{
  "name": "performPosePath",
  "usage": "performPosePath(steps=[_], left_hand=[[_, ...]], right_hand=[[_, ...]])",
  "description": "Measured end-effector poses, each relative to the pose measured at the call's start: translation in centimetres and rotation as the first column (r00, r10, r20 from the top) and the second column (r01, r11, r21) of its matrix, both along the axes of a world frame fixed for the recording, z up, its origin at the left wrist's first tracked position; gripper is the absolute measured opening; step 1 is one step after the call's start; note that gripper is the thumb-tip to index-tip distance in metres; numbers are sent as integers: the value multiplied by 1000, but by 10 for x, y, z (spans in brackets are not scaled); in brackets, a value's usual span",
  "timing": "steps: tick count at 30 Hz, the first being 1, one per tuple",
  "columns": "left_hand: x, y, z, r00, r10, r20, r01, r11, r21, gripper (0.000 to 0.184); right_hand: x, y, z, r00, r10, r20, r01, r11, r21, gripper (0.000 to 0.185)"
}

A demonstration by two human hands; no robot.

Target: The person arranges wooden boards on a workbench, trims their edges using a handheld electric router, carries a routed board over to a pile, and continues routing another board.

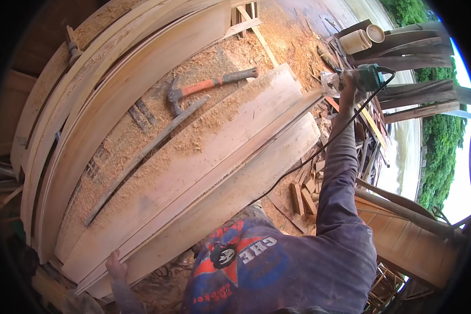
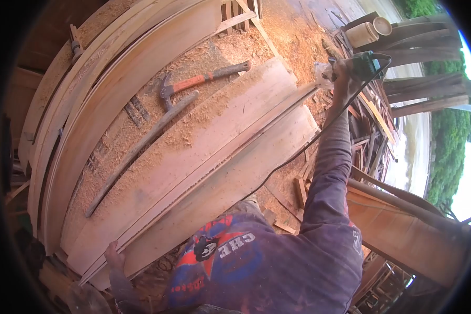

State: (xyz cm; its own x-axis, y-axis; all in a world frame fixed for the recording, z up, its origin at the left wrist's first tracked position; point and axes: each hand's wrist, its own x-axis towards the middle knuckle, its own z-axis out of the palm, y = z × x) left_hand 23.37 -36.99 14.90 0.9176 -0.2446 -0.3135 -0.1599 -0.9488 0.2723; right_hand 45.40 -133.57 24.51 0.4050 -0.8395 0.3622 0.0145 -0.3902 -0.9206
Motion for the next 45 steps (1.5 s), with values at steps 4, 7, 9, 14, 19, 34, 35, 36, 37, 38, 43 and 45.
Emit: performPosePath(steps=[4, 7, 9, 14, 19, 34, 35, 36, 37, 38, 43, 45], left_hand=[[6, -7, 4, 1000, -1, 28, 0, 1000, 6, 39], [6, -6, 3, 995, -52, 85, 56, 997, -47, 39], [9, -16, 12, 1000, 17, 15, -17, 1000, -8, 34], [4, -7, 2, 999, 12, 34, -11, 1000, -27, 35], [5, -9, 4, 998, 62, 0, -62, 996, -58, 36], [8, -4, 0, 998, 60, -14, -60, 997, -48, 38], [7, -8, 2, 999, 41, 9, -40, 998, -43, 38], [7, -10, 2, 999, 23, 33, -22, 999, -39, 37], [7, -10, 1, 999, 31, 36, -30, 999, -41, 37], [8, -9, 1, 999, 11, 46, -9, 999, -47, 38], [8, -9, 4, 999, 7, 32, -6, 999, -39, 39], [7, -9, 4, 999, -6, 53, 8, 999, -34, 37]], right_hand=[[2, -9, 1, 986, 31, -164, -36, 999, -29, 23], [-1, -8, 2, 987, 8, -161, -32, 988, -149, 23], [-4, -5, 4, 984, 59, -168, -60, 998, 2, 21], [-10, -8, -7, 991, 13, -134, -31, 991, -134, 17], [-12, -22, -31, 982, 134, -131, -150, 981, -122, 15], [-52, 69, 16, 999, -30, 13, 32, 965, -260, 16], [-63, 53, -2, 1000, -29, -7, 27, 981, -190, 13], [-71, 39, -21, 999, -26, -27, 23, 993, -119, 10], [-72, 49, -20, 999, -22, -37, 19, 996, -83, 10], [-72, 58, -19, 999, -18, -47, 16, 999, -46, 10], [-81, 157, -13, 993, 29, 112, -12, 989, -145, 16], [-80, 183, -8, 991, 59, 121, -52, 997, -60, 16]])
